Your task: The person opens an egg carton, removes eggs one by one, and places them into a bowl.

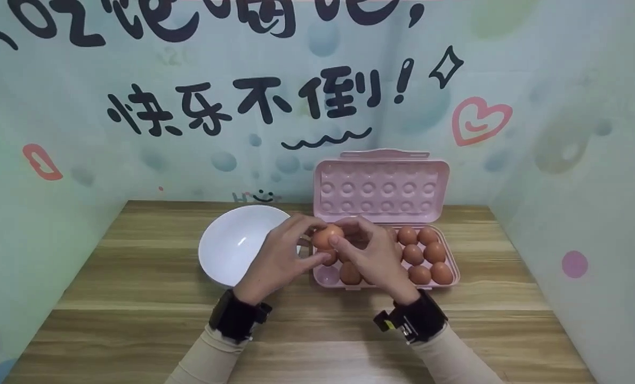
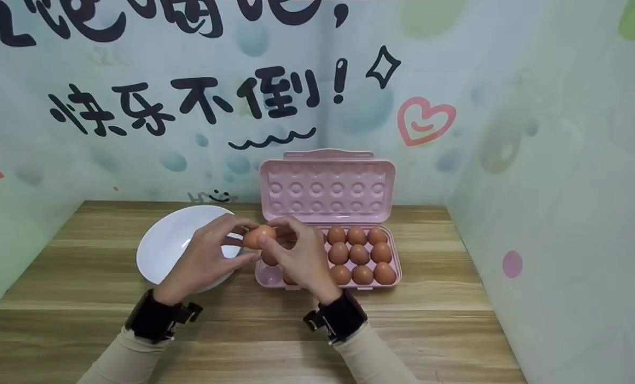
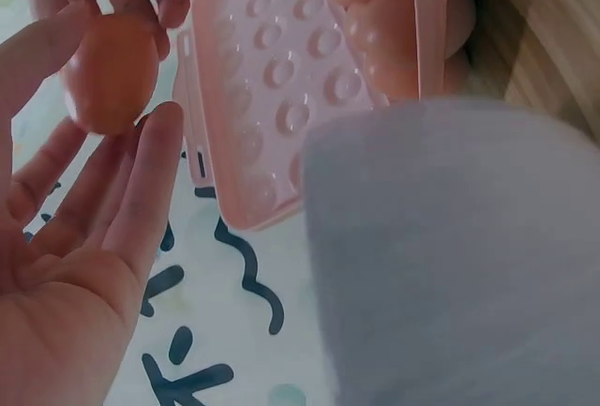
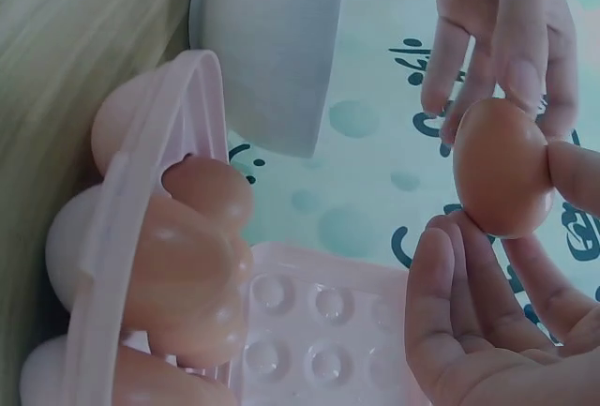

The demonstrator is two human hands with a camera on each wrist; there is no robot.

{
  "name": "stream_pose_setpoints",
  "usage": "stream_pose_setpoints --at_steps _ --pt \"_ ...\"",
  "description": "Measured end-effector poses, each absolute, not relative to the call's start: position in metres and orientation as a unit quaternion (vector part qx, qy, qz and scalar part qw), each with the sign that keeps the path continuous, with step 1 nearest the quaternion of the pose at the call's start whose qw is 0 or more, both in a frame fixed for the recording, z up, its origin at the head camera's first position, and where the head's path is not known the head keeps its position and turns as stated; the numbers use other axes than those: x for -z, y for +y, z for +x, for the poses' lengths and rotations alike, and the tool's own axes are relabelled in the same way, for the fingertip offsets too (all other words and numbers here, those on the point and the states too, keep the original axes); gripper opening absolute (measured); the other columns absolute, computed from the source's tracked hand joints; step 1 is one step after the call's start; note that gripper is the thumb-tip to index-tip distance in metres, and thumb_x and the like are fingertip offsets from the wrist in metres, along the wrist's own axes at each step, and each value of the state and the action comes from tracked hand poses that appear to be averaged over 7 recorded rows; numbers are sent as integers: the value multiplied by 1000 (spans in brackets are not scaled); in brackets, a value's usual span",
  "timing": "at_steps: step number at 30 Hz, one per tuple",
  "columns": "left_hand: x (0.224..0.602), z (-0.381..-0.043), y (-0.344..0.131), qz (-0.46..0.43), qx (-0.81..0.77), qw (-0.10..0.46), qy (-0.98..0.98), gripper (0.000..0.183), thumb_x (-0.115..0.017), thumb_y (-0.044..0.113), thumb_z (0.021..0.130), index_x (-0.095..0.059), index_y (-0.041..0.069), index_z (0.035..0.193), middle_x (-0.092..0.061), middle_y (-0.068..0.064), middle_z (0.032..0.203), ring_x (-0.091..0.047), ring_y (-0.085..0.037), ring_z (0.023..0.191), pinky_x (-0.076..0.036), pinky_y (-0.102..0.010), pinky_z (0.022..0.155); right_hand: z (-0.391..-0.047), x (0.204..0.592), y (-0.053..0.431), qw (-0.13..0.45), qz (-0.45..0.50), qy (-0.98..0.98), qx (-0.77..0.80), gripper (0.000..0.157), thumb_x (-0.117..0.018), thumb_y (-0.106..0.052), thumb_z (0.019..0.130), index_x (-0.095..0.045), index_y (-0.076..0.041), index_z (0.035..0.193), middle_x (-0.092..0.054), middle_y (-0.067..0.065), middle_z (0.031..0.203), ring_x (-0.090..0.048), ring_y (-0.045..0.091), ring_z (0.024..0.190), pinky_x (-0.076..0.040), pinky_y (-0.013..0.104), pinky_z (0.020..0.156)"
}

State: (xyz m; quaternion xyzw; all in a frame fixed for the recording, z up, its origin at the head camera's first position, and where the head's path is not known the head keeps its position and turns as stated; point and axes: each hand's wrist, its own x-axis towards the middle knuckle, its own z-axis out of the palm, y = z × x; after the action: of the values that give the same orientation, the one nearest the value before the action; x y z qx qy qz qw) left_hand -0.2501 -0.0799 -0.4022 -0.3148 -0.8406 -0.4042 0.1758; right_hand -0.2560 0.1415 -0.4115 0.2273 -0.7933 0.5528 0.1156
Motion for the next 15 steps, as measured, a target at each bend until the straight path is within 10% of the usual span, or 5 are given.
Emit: stream_pose_setpoints --at_steps 15 --pt "404 -250 -78 -309 380 195 -850 42 -89 15 87 -70 12 124 -68 -2 117 -65 -14 102 -62 -32 86 -252 414 136 76 236 -796 -553 34 -80 -28 97 -74 -13 127 -77 2 111 -73 18 102 -62 39 90"
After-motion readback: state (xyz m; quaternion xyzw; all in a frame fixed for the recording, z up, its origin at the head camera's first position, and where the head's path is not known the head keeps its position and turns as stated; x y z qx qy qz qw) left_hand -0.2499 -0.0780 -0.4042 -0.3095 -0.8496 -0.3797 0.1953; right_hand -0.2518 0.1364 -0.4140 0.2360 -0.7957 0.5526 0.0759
